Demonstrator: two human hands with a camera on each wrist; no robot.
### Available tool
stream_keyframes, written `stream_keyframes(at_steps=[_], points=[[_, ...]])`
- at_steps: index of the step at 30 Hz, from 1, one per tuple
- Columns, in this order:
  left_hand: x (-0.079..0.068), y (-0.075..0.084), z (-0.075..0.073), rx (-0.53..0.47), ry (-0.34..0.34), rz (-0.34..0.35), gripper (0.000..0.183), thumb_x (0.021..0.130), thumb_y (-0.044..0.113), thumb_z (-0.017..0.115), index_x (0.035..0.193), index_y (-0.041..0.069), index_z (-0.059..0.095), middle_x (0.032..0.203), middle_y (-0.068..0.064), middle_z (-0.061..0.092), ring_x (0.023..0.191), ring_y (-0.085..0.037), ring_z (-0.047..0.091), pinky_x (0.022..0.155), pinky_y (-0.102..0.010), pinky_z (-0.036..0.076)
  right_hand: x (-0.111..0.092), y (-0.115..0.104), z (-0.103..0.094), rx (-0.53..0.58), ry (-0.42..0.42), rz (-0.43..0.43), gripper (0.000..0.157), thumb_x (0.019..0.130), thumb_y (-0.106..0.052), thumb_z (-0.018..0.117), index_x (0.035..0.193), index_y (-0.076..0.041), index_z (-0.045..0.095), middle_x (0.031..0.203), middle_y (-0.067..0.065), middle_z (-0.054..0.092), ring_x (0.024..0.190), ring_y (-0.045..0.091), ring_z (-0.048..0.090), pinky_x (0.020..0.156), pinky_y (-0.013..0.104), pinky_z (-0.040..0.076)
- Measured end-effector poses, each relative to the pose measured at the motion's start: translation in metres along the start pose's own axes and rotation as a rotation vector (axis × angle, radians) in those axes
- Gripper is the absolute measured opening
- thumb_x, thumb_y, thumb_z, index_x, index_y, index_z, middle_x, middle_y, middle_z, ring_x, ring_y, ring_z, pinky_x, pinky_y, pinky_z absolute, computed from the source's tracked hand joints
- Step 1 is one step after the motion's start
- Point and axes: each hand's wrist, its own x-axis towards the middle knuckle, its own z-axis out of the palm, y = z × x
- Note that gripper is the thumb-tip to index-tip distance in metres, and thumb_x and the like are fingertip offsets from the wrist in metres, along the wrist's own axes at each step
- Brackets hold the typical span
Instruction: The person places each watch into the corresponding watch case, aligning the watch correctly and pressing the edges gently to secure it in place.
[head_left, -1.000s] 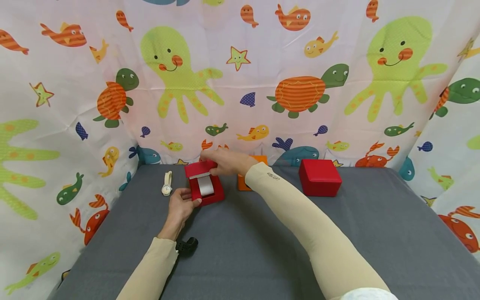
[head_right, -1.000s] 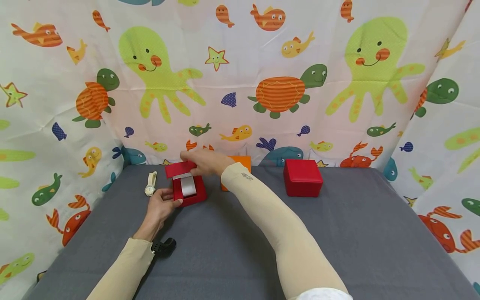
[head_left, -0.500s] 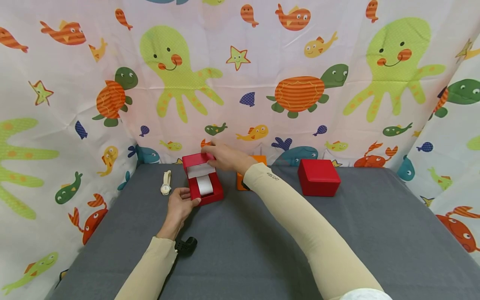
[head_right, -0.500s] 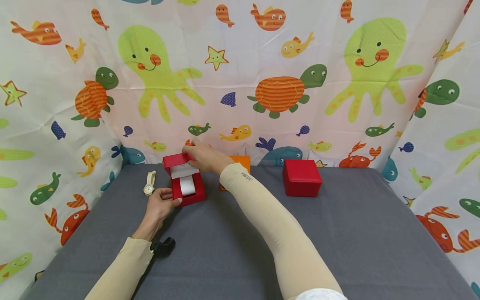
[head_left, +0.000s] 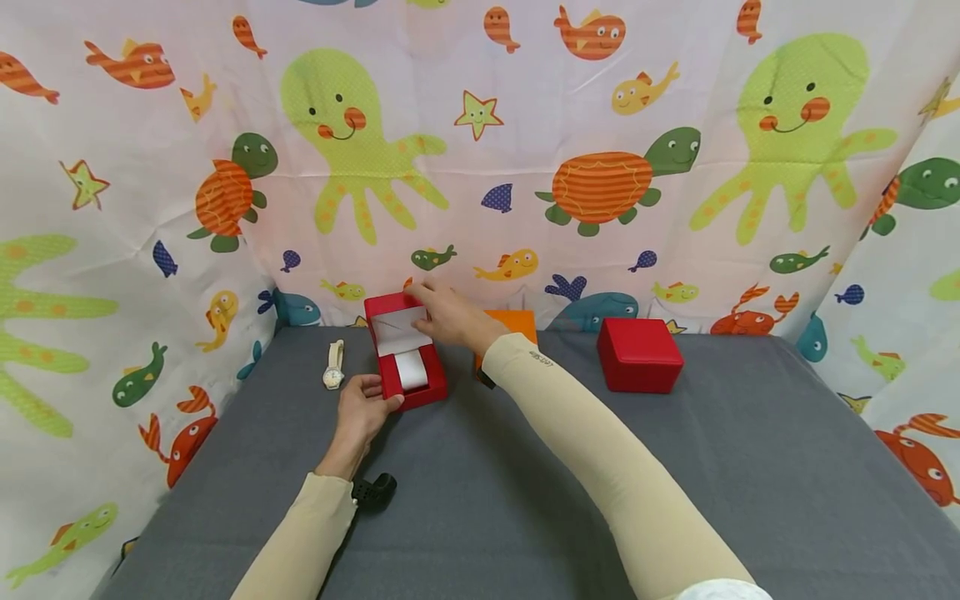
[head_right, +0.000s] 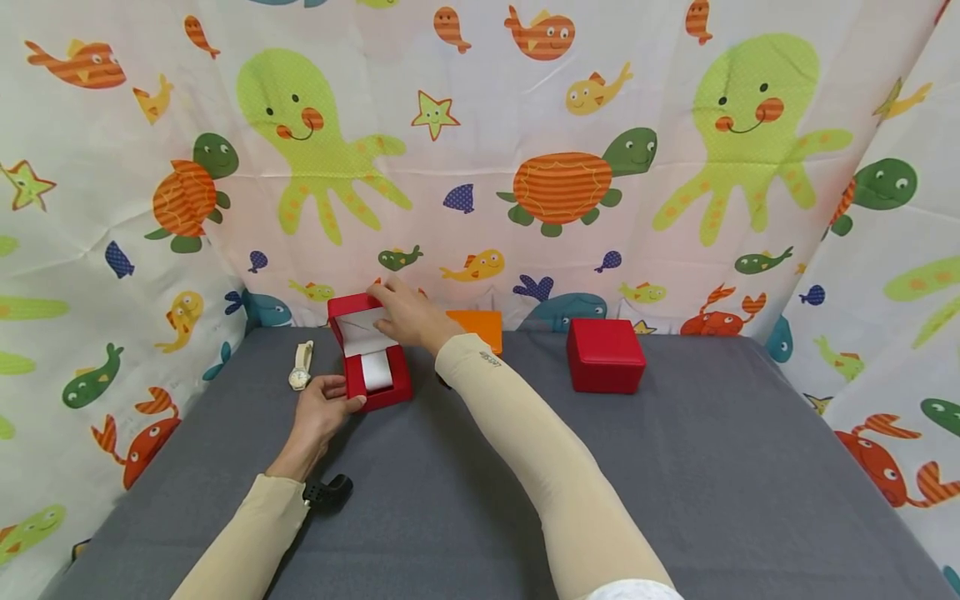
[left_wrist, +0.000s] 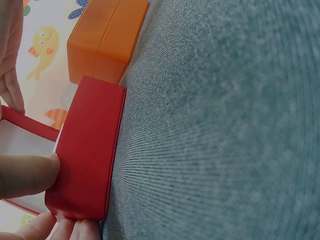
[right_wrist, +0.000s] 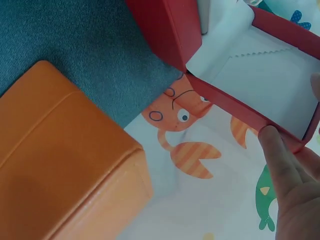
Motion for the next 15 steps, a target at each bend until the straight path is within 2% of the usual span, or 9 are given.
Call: stream_keyframes(at_steps=[5, 12, 15], points=[[0.000, -0.001, 0.001, -0.005, -0.001, -0.002, 0.057, 0.081, 0.007, 0.074, 0.128, -0.004, 0.045, 0.120, -0.022, 0.053, 0.106, -0.035, 0.056, 0.089, -0.045, 0.050, -0.001, 0.001, 0.003, -0.007, -0.013, 0.020, 0.062, 0.092, -0.032, 0.062, 0.146, -0.022, 0.034, 0.145, 0.005, 0.037, 0.126, 0.020, 0.040, 0.105, 0.034, 0.039], [0.002, 0.000, -0.002, 0.012, -0.024, -0.009, 0.055, 0.081, 0.008, 0.074, 0.127, -0.003, 0.046, 0.120, -0.022, 0.053, 0.107, -0.035, 0.055, 0.087, -0.044, 0.051, -0.008, -0.001, 0.009, 0.001, 0.039, 0.083, 0.070, 0.090, -0.034, 0.064, 0.149, -0.019, 0.029, 0.152, 0.007, 0.026, 0.132, 0.022, 0.037, 0.104, 0.037, 0.039], [0.002, 0.002, -0.006, 0.022, -0.039, -0.007, 0.055, 0.081, 0.010, 0.074, 0.127, -0.004, 0.047, 0.120, -0.023, 0.054, 0.106, -0.034, 0.054, 0.085, -0.043, 0.051, -0.014, -0.001, 0.011, -0.009, 0.078, 0.102, 0.072, 0.089, -0.035, 0.064, 0.149, -0.016, 0.028, 0.151, 0.007, 0.027, 0.128, 0.020, 0.042, 0.102, 0.035, 0.041]])
